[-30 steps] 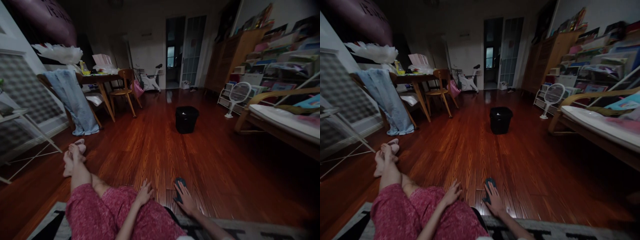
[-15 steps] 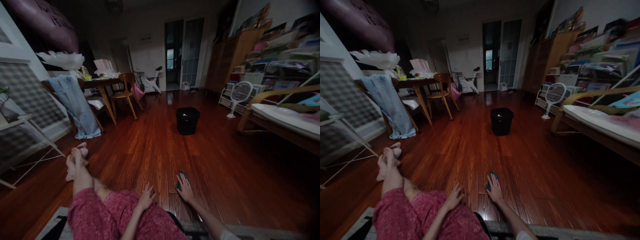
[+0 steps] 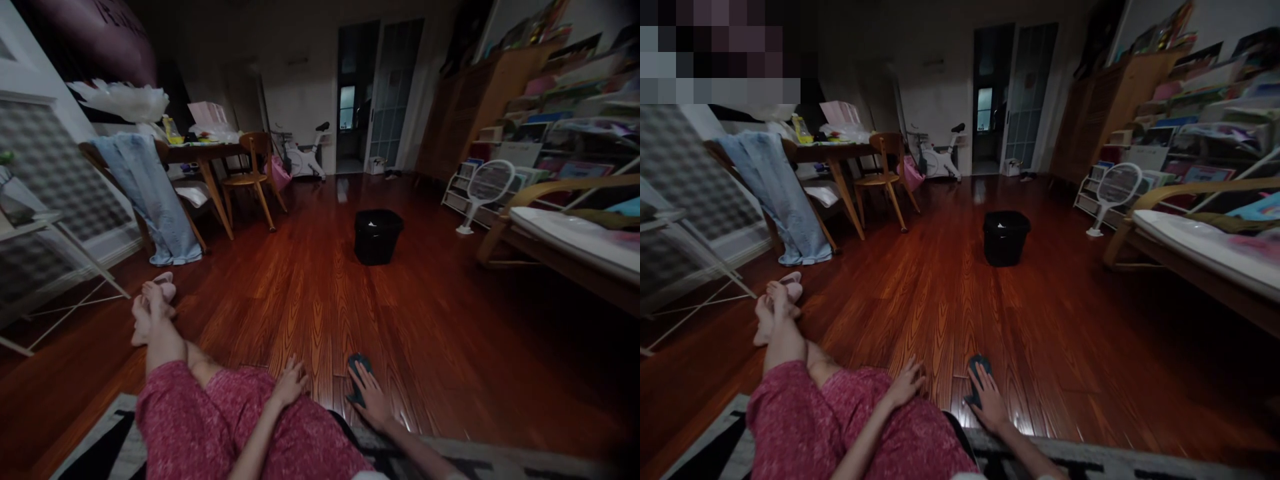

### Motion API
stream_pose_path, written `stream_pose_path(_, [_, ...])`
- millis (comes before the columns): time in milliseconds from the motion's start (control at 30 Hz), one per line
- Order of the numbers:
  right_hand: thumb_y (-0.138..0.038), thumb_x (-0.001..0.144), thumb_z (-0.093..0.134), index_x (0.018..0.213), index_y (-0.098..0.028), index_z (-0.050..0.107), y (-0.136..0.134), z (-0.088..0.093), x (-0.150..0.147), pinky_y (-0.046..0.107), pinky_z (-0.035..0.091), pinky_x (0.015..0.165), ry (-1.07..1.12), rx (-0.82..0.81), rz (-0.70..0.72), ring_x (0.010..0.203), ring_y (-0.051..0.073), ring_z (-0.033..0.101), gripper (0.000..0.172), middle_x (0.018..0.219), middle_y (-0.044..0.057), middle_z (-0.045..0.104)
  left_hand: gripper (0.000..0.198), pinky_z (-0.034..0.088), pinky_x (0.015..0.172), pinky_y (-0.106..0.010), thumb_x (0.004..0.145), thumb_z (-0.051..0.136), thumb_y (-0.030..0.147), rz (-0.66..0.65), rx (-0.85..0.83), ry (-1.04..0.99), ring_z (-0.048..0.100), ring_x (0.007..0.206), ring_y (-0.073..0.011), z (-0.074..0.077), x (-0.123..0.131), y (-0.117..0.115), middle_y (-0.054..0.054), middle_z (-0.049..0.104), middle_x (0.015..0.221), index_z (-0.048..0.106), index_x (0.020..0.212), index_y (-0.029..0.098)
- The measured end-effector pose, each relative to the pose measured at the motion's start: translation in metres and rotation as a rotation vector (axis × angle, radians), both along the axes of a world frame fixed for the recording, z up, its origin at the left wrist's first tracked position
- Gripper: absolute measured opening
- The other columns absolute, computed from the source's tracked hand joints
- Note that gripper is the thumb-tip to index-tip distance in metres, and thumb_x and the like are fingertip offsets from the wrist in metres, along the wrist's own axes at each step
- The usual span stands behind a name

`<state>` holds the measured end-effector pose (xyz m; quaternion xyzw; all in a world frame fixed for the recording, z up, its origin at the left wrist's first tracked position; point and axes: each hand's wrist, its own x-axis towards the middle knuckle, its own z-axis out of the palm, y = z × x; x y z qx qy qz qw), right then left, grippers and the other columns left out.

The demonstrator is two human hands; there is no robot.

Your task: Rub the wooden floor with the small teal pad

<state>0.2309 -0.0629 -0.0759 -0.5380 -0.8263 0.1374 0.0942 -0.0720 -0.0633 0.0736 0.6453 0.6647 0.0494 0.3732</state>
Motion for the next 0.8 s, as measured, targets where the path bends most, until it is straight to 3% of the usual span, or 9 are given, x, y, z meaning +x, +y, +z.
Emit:
stream_pose_path(100, [-0.058,0.094,0.042,0.16,-0.032,0.017,-0.032,-0.004,0.029,0.047,0.02,0.124,-0.001,-0.037,0.037,0.155,0.024,0.014,0.076,0.169,0.004,0.015,0.073,0.013,0.125,-0.036,0.092,0.046,0.05,-0.006,-0.006,0.004,0.005,0.155,-0.0227,0.004,0.0,-0.002,-0.01,0.008,0.168,0.036,0.155,0.015])
stream_pose_path(167, [-0.057,0.094,0.041,0.159,-0.034,0.02,-0.033,-0.006,0.049,0.047,0.022,0.124,-0.01,-0.029,0.025,0.154,0.024,0.018,0.072,0.169,0.003,0.018,0.073,0.013,0.125,-0.036,0.092,0.046,0.048,-0.009,-0.009,0.004,0.005,0.155,-0.0231,0.006,0.0,-0.003,-0.011,0.008,0.168,0.035,0.155,0.013])
stream_pose_path(233, [-0.055,0.095,0.039,0.159,-0.032,0.023,-0.016,-0.008,0.068,0.047,0.023,0.123,-0.019,0.022,-0.052,0.154,0.024,0.02,0.07,0.168,0.003,0.021,0.071,0.014,0.125,-0.036,0.092,0.045,0.047,-0.011,-0.008,0.0,0.006,0.155,-0.0236,0.007,0.0,-0.003,-0.01,0.008,0.168,0.037,0.154,0.013])
stream_pose_path(367, [-0.045,0.094,0.037,0.158,-0.022,0.03,0.046,-0.002,0.088,0.048,0.025,0.121,-0.045,0.127,-0.349,0.153,0.025,0.022,0.068,0.167,0.009,0.024,0.069,0.015,0.125,-0.038,0.092,0.046,0.045,-0.008,-0.002,0.0,0.007,0.155,-0.0241,0.006,0.001,-0.003,-0.009,0.008,0.168,0.038,0.154,0.016])
stream_pose_path(467, [-0.044,0.093,0.038,0.157,-0.016,0.032,0.087,0.007,0.078,0.048,0.024,0.121,-0.064,0.11,-0.563,0.153,0.027,0.021,0.07,0.166,0.013,0.024,0.069,0.015,0.125,-0.038,0.093,0.045,0.044,-0.015,-0.005,0.019,0.007,0.155,-0.0243,0.002,0.0,-0.001,-0.01,0.008,0.168,0.037,0.154,0.014])
stream_pose_path(567, [-0.045,0.093,0.038,0.157,-0.01,0.03,0.104,0.01,0.052,0.05,0.022,0.122,-0.026,0.096,-0.713,0.154,0.03,0.018,0.074,0.167,0.016,0.021,0.069,0.014,0.125,-0.038,0.094,0.044,0.045,-0.024,-0.017,0.033,0.007,0.155,-0.0242,0.0,0.0,0.001,-0.01,0.008,0.168,0.035,0.155,0.015])
stream_pose_path(667, [-0.044,0.093,0.037,0.158,-0.012,0.026,0.09,0.001,0.024,0.052,0.023,0.122,0.059,0.178,-0.638,0.154,0.031,0.017,0.073,0.168,0.014,0.017,0.069,0.014,0.125,-0.037,0.094,0.044,0.045,-0.025,-0.024,0.037,0.007,0.155,-0.0239,0.001,0.0,0.001,-0.009,0.007,0.169,0.034,0.155,0.016])
stream_pose_path(800, [-0.042,0.092,0.043,0.159,-0.024,0.025,0.026,-0.015,-0.008,0.051,0.025,0.122,0.084,0.185,-0.3,0.154,0.027,0.019,0.072,0.168,0.007,0.019,0.068,0.015,0.125,-0.037,0.094,0.043,0.044,-0.02,-0.027,0.041,0.007,0.155,-0.0239,0.006,0.003,0.0,-0.009,0.006,0.169,0.034,0.155,0.015])
